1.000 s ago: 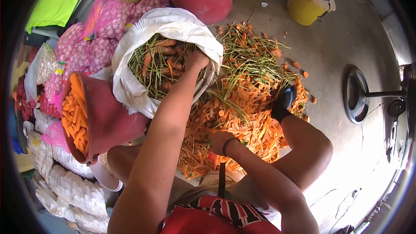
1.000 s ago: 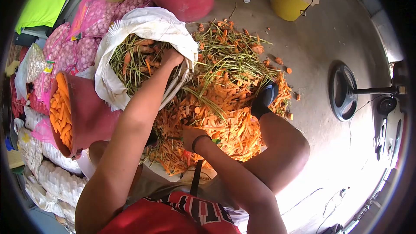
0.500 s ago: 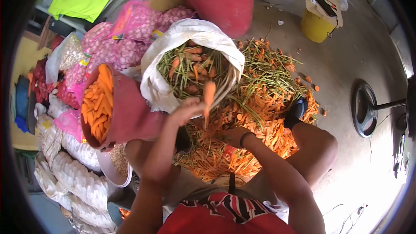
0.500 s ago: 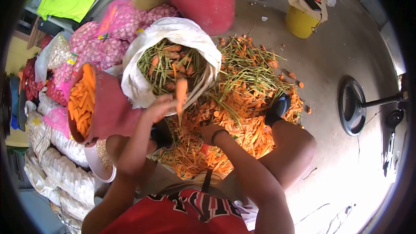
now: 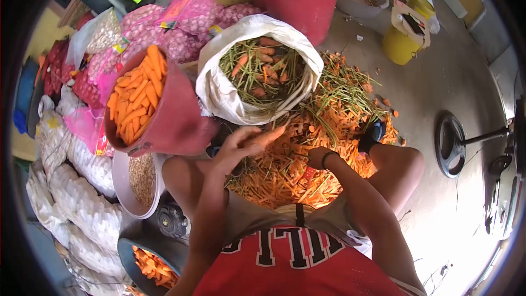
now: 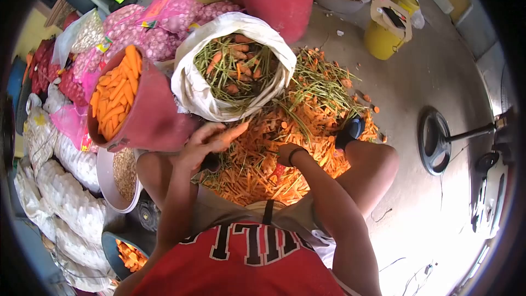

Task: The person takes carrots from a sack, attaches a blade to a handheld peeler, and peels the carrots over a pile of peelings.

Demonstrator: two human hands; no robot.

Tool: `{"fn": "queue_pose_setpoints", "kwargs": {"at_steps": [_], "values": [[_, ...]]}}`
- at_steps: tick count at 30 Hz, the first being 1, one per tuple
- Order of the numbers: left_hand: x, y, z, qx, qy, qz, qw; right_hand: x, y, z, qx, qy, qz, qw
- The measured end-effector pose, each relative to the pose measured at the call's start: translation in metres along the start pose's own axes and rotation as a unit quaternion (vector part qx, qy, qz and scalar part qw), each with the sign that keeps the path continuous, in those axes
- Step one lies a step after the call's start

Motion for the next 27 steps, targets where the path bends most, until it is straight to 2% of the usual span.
{"fn": "queue_pose_setpoints", "kwargs": {"at_steps": [1,3,5,6,9,12,13,14,15,17,22,23,25,26,27], "values": [[0.003,-0.009,0.008,-0.053,-0.006,0.036,0.998,0.002,-0.001,0.0,-0.01,0.007,0.005,1.0],[0.016,-0.025,0.012,-0.076,0.009,0.071,0.995,-0.004,-0.008,0.002,-0.045,0.072,-0.04,0.996],[0.026,-0.039,0.007,-0.052,0.056,0.101,0.992,-0.014,-0.018,0.015,-0.074,0.145,-0.098,0.982],[0.03,-0.044,0.005,-0.042,0.075,0.114,0.99,-0.011,-0.018,0.014,-0.107,0.231,-0.162,0.953],[0.032,-0.045,-0.002,-0.022,0.122,-0.015,0.992,-0.018,-0.05,0.04,-0.211,0.33,-0.174,0.903],[0.043,-0.035,-0.004,0.016,0.142,-0.102,0.984,-0.022,-0.078,0.06,-0.263,0.356,-0.21,0.872],[0.046,-0.034,-0.005,0.022,0.143,-0.14,0.98,-0.023,-0.08,0.058,-0.264,0.354,-0.204,0.874],[0.05,-0.031,-0.005,0.081,0.151,-0.153,0.973,-0.024,-0.08,0.056,-0.265,0.351,-0.198,0.876],[0.052,-0.031,-0.005,0.095,0.154,-0.16,0.971,-0.024,-0.078,0.053,-0.264,0.348,-0.193,0.879],[0.059,-0.029,-0.007,0.123,0.156,-0.171,0.965,-0.024,-0.069,0.048,-0.216,0.321,-0.175,0.905],[0.064,-0.03,-0.015,0.074,0.126,-0.142,0.979,-0.022,-0.043,0.025,-0.134,0.258,-0.101,0.951],[0.067,-0.027,-0.011,0.061,0.109,-0.131,0.983,-0.012,-0.03,0.01,-0.075,0.172,-0.04,0.981],[0.071,-0.023,-0.015,0.065,0.117,-0.075,0.988,-0.003,0.018,-0.031,0.044,0.006,0.074,0.996],[0.07,-0.022,-0.015,0.064,0.122,-0.049,0.989,-0.006,0.021,-0.025,0.023,0.009,0.023,0.999],[0.067,-0.025,-0.011,0.059,0.135,-0.017,0.989,-0.014,0.008,-0.008,-0.043,0.08,-0.045,0.995]]}}
Point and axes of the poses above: each hand's wrist, its own z-axis away from the middle knuckle, its own x-axis out of the palm, y = z × x, the point moved 2 cm from there along -z, towards the middle knuckle, and after that the axes turned 12 degrees about -z, right-handed, at the moved point
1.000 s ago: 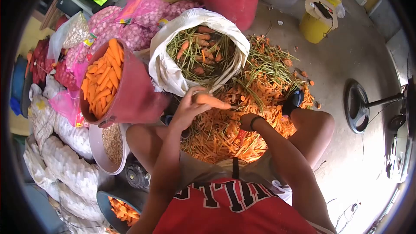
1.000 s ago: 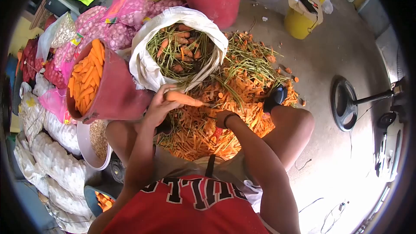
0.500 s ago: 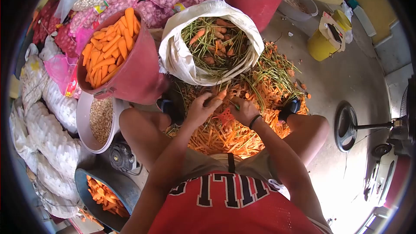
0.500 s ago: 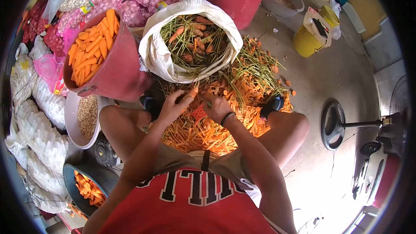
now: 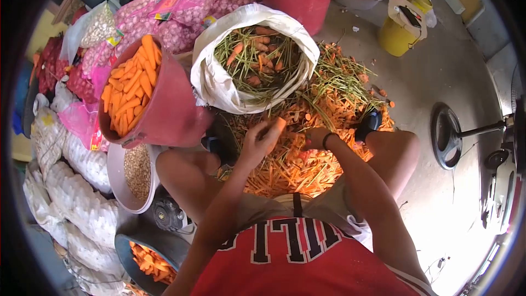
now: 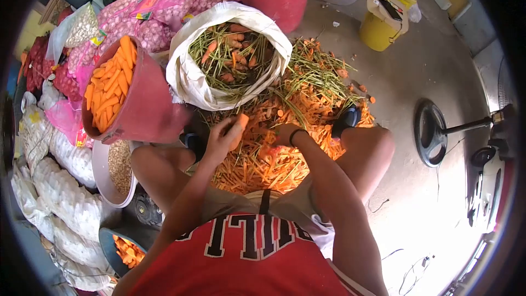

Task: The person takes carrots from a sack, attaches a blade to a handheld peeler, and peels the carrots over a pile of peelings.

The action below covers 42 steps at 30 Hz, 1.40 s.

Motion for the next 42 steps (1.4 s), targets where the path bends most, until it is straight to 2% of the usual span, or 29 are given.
{"fn": "queue_pose_setpoints", "kwargs": {"at_steps": [1,2,4,5,8,13,16,19,20,22,23,24,25,26,27,28,29,30,32,34,35,36,38,39,40,42], "values": [[-0.002,-0.031,-0.002,-0.035,0.011,0.036,0.999,-0.017,-0.021,0.026,-0.063,0.068,-0.066,0.994],[-0.007,-0.031,-0.002,-0.084,-0.002,0.104,0.991,-0.029,-0.035,0.042,-0.123,0.134,-0.131,0.975],[-0.012,-0.027,-0.003,-0.179,-0.033,0.24,0.954,-0.035,-0.042,0.044,-0.181,0.217,-0.19,0.94],[-0.012,-0.028,-0.005,-0.196,-0.05,0.265,0.943,-0.034,-0.043,0.048,-0.205,0.26,-0.222,0.917],[0.008,-0.028,-0.009,-0.244,-0.012,0.329,0.912,-0.027,-0.062,0.065,-0.294,0.335,-0.221,0.868],[0.015,-0.012,0.002,-0.229,-0.108,0.291,0.923,-0.043,-0.067,0.065,-0.362,0.354,-0.123,0.853],[0.008,-0.009,0.005,-0.22,-0.157,0.271,0.924,-0.073,-0.039,0.061,-0.235,0.362,-0.192,0.881],[0.005,-0.003,0.009,-0.234,-0.122,0.299,0.917,-0.076,-0.03,0.061,-0.216,0.396,-0.29,0.844],[0.005,-0.008,0.005,-0.229,-0.119,0.321,0.911,-0.068,-0.032,0.057,-0.198,0.329,-0.359,0.85],[0.006,-0.023,0.001,-0.224,-0.11,0.366,0.897,-0.048,-0.065,0.072,-0.303,0.349,-0.229,0.857],[0.007,-0.006,0.003,-0.267,-0.073,0.351,0.895,-0.038,-0.078,0.076,-0.358,0.363,-0.171,0.843],[0.006,-0.01,0.001,-0.248,-0.113,0.345,0.898,-0.032,-0.087,0.078,-0.41,0.376,-0.115,0.823],[0.005,-0.016,0.001,-0.233,-0.153,0.338,0.899,-0.036,-0.086,0.082,-0.419,0.362,-0.128,0.823],[0.004,-0.021,0.005,-0.219,-0.193,0.33,0.898,-0.042,-0.079,0.079,-0.364,0.355,-0.174,0.844],[0.01,-0.004,0.01,-0.237,-0.122,0.328,0.906,-0.053,-0.068,0.076,-0.306,0.349,-0.215,0.859],[0.01,-0.003,0.012,-0.248,-0.107,0.329,0.905,-0.064,-0.055,0.072,-0.247,0.342,-0.254,0.87],[0.009,-0.001,0.011,-0.258,-0.093,0.329,0.904,-0.069,-0.036,0.061,-0.27,0.402,-0.251,0.838],[0.008,0.0,0.01,-0.265,-0.078,0.331,0.902,-0.075,-0.032,0.065,-0.241,0.446,-0.235,0.83],[0.004,-0.009,0.006,-0.249,-0.102,0.358,0.894,-0.066,-0.039,0.063,-0.258,0.367,-0.305,0.84],[0.004,-0.008,0.005,-0.235,-0.127,0.398,0.878,-0.042,-0.072,0.078,-0.359,0.374,-0.224,0.825],[0.014,-0.01,-0.001,-0.25,-0.036,0.364,0.897,-0.037,-0.083,0.082,-0.382,0.368,-0.175,0.829],[0.012,-0.012,0.0,-0.243,-0.066,0.356,0.9,-0.033,-0.09,0.085,-0.404,0.361,-0.129,0.83],[0.006,-0.018,0.011,-0.237,-0.127,0.333,0.903,-0.048,-0.068,0.074,-0.385,0.405,-0.142,0.817],[0.006,-0.007,0.013,-0.26,-0.11,0.299,0.912,-0.059,-0.051,0.067,-0.297,0.383,-0.228,0.844],[0.006,-0.009,0.014,-0.258,-0.099,0.308,0.91,-0.069,-0.043,0.068,-0.264,0.432,-0.235,0.83],[0.006,-0.012,0.01,-0.248,-0.08,0.329,0.908,-0.074,-0.036,0.066,-0.219,0.41,-0.269,0.843]]}}
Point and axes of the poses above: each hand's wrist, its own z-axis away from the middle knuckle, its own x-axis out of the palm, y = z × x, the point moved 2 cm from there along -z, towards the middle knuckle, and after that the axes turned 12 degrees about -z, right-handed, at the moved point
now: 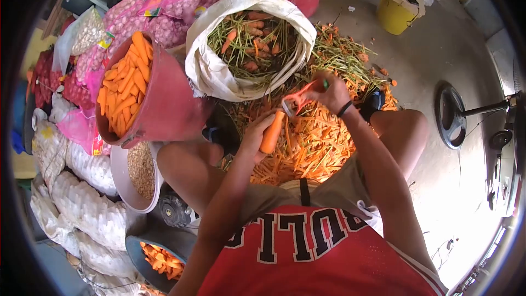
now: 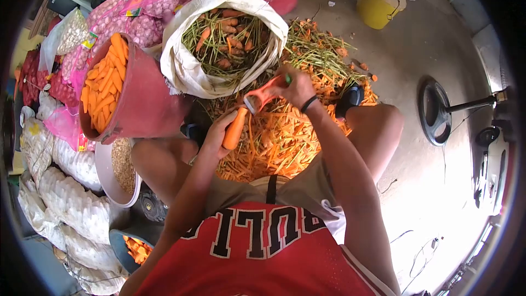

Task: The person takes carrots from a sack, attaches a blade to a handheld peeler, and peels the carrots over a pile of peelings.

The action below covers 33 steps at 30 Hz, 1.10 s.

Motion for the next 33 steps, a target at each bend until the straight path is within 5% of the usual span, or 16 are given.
{"fn": "queue_pose_setpoints", "kwargs": {"at_steps": [4,8,10,12,16,18,19,22,26,28,30,33], "values": [[0.005,0.008,-0.008,0.002,0.011,0.02,1.0,0.045,-0.04,0.036,-0.239,-0.09,0.028,0.967],[-0.005,-0.005,-0.003,0.022,-0.012,-0.03,0.999,0.017,-0.015,0.012,-0.06,-0.063,-0.01,0.996],[0.002,0.002,0.003,0.022,-0.01,-0.044,0.999,-0.001,-0.01,0.002,-0.113,0.057,0.08,0.989],[0.002,0.007,0.001,0.012,-0.007,-0.005,1.0,0.01,-0.002,0.006,0.005,-0.032,-0.061,0.998],[0.0,0.004,-0.008,0.021,-0.005,0.015,1.0,0.043,-0.044,0.037,-0.233,-0.103,0.013,0.967],[-0.008,-0.004,-0.002,0.013,-0.027,-0.03,0.999,0.028,-0.02,0.021,-0.171,-0.073,0.034,0.982],[-0.01,-0.009,-0.004,0.003,-0.008,-0.054,0.999,0.017,-0.014,0.013,-0.055,-0.053,0.009,0.997],[0.0,0.004,0.005,0.008,-0.005,-0.002,1.0,0.004,0.0,0.002,-0.006,0.011,0.016,1.0],[0.003,0.002,-0.007,0.009,0.012,0.024,1.0,0.047,-0.038,0.037,-0.195,-0.134,0.016,0.972],[-0.005,-0.008,-0.011,0.027,-0.056,0.009,0.998,0.039,-0.036,0.032,-0.162,-0.111,0.013,0.98],[-0.013,-0.013,-0.005,0.003,-0.012,-0.019,1.0,0.018,-0.014,0.011,-0.055,-0.055,-0.012,0.997],[-0.005,-0.002,-0.001,-0.004,-0.024,0.006,1.0,0.014,-0.002,0.008,-0.044,-0.022,0.0,0.999]]}}
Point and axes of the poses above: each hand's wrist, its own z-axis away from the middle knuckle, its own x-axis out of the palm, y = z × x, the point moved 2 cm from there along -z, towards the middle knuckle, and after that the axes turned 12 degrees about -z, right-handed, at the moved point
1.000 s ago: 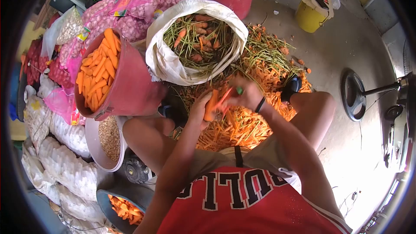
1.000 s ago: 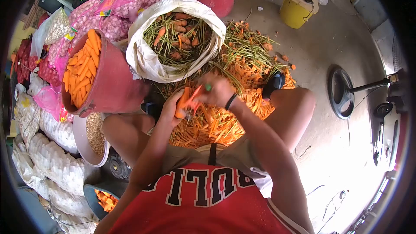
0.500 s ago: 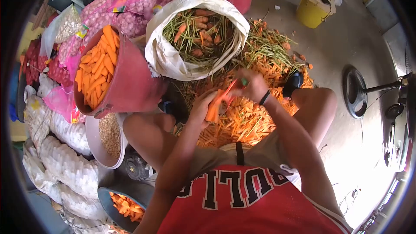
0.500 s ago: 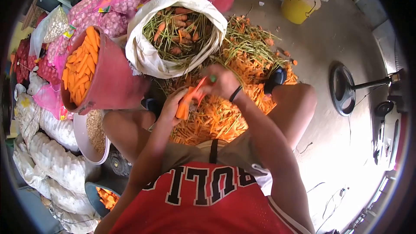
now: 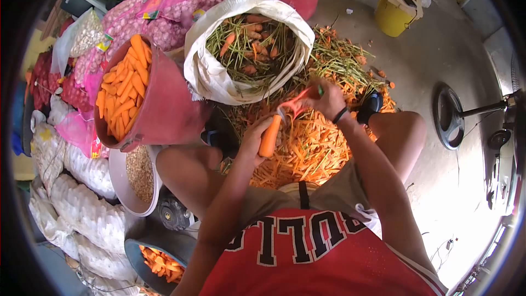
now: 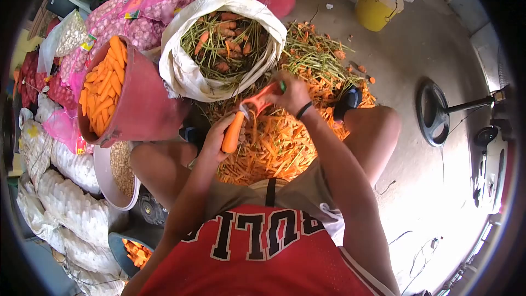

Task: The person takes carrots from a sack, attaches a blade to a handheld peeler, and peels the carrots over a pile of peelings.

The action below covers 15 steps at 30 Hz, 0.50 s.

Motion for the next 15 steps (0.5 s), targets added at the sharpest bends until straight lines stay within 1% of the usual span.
{"fn": "queue_pose_setpoints", "kwargs": {"at_steps": [1,2,3,4,5,7,8,9,11,13,14,15], "values": [[0.006,0.006,-0.003,0.001,0.014,0.017,1.0,0.005,-0.005,0.002,0.011,-0.009,-0.019,1.0],[0.011,0.01,-0.003,0.002,0.03,0.036,0.999,0.019,-0.014,0.013,-0.054,-0.024,-0.041,0.997],[0.014,0.011,-0.002,0.0,0.049,0.056,0.997,0.027,-0.038,0.02,-0.116,-0.077,0.011,0.99],[0.011,0.007,-0.005,-0.012,0.036,0.059,0.998,0.029,-0.045,0.02,-0.157,-0.077,0.028,0.984],[0.005,0.003,-0.006,0.001,0.024,0.025,0.999,0.033,-0.048,0.023,-0.195,-0.076,0.042,0.977],[-0.002,-0.002,-0.001,0.019,-0.004,-0.047,0.999,0.012,-0.016,0.007,-0.095,-0.046,0.04,0.994],[0.004,-0.002,0.002,0.004,0.036,-0.045,0.998,0.001,-0.005,-0.002,-0.019,-0.016,0.037,0.999],[0.007,0.001,0.005,0.004,0.036,-0.051,0.998,-0.008,-0.003,-0.009,-0.005,0.037,0.077,0.996],[0.011,0.006,0.01,0.008,0.033,-0.059,0.998,-0.014,-0.001,-0.009,0.09,-0.01,0.018,0.996],[0.007,-0.001,0.002,0.032,0.078,-0.136,0.987,0.002,-0.007,-0.001,-0.093,-0.03,0.051,0.994],[0.002,-0.005,-0.001,0.041,0.102,-0.174,0.979,0.005,-0.007,0.002,-0.09,-0.046,0.075,0.992],[0.004,-0.005,-0.001,0.05,0.096,-0.178,0.978,0.003,-0.003,0.0,-0.066,-0.042,0.082,0.994]]}}
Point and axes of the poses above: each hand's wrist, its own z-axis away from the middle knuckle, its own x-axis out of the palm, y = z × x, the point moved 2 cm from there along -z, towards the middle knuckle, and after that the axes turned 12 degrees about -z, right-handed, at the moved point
